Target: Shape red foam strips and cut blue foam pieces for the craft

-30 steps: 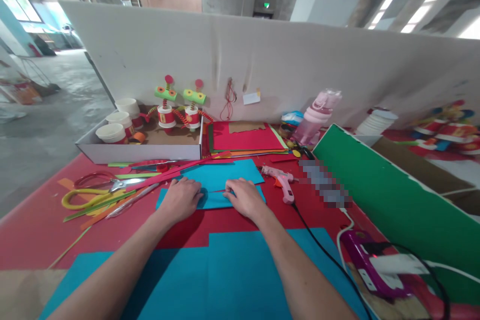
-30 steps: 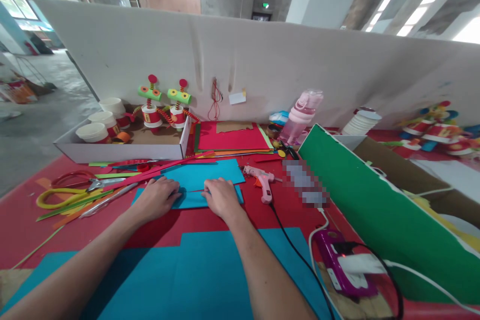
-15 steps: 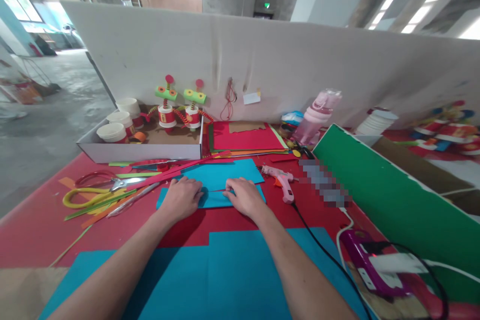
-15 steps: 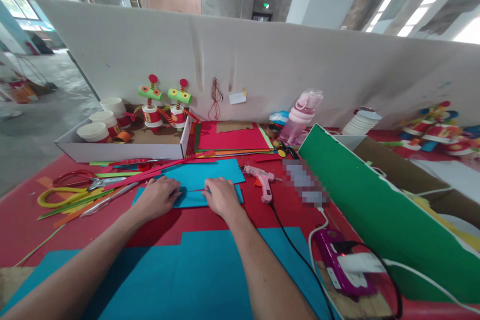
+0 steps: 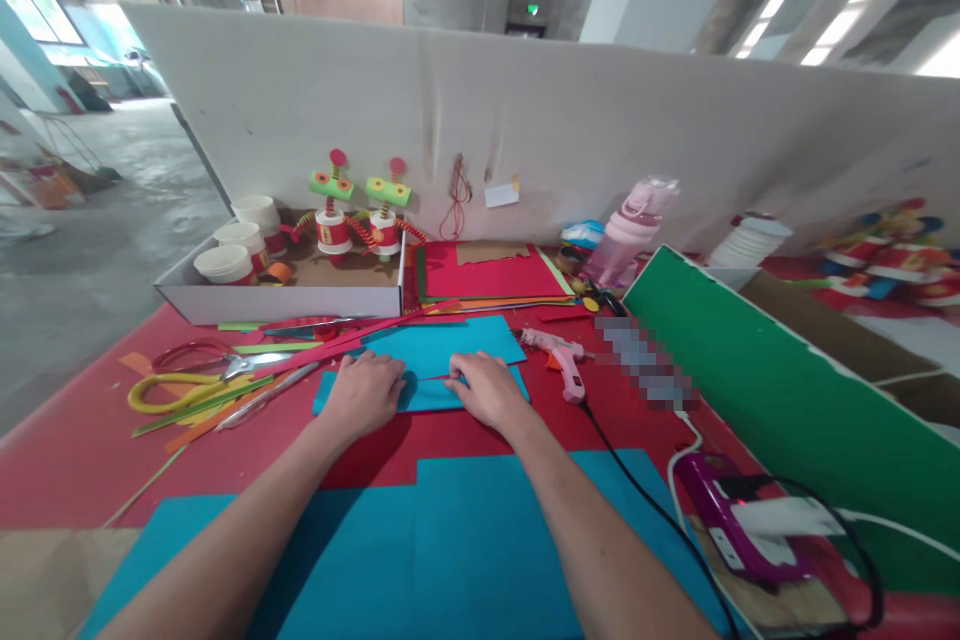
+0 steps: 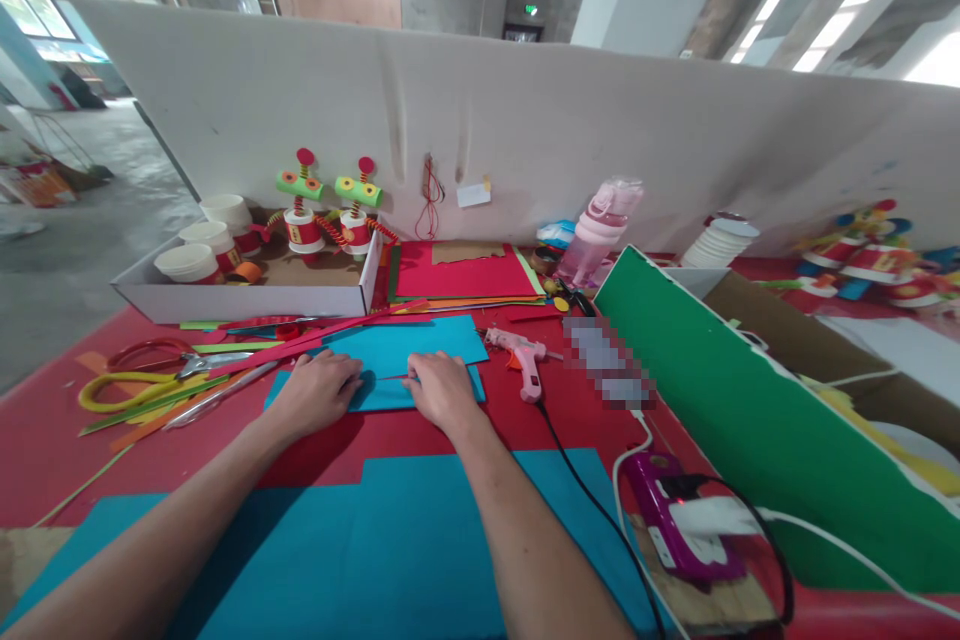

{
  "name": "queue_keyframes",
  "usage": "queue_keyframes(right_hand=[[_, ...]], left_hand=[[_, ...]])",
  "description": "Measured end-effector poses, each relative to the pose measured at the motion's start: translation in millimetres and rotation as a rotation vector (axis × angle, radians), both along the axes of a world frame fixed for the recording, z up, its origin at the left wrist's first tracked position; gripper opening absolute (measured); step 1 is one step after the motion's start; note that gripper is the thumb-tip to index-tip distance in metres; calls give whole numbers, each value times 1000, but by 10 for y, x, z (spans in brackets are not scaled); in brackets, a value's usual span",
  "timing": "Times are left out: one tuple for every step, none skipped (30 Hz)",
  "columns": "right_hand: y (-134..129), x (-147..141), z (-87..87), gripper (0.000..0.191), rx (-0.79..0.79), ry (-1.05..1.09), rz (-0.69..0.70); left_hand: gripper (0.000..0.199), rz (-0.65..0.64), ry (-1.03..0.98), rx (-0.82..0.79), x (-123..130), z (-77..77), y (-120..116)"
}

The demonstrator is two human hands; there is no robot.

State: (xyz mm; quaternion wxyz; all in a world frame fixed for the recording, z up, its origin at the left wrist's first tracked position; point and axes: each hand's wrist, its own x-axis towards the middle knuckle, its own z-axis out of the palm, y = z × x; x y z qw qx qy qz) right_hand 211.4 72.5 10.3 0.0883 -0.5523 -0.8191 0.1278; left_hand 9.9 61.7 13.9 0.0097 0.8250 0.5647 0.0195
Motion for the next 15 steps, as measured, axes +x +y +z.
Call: queue_keyframes(right_hand=[[1,3,0,10,2,1,3],[4,7,-4,10,5,2,7],[6,11,-10,10,8,3,10],[9,15,-17,11,11,3,11],[11,18,-23,11,14,3,13],[12,19,-28,12,17,3,13],[12,17,-31,12,19,5,12],[12,14,-33,12,21,7,12],[13,10,-34,12,22,9,12],[15,7,-35,12,23,10,11],[18,6,-38,12,24,11,11],[23,11,-41,13,25,13,9],[31,24,-47,14,28,15,7],[41,47,-53,15,32,19,3],[52,82,-60,16,36,24,-5]], left_hand=[[21,-5,3,17,-4,-3,-7],[19,-15,2,43,-8,-8,-14],[19,-35,-5,76,-13,-14,-20],[21,-70,-14,110,-18,-22,-25],[25,-118,-23,140,-23,-30,-28],[30,-174,-30,161,-27,-37,-29],[34,-229,-32,172,-31,-43,-29],[37,-278,-28,176,-33,-47,-27],[38,-316,-19,174,-35,-49,-24],[39,-340,-6,171,-36,-49,-21],[40,-353,8,166,-36,-49,-18],[40,-358,19,162,-34,-47,-15],[41,-359,25,158,-32,-45,-12],[41,-362,28,153,-30,-43,-9],[41,-362,28,150,-27,-40,-7]])
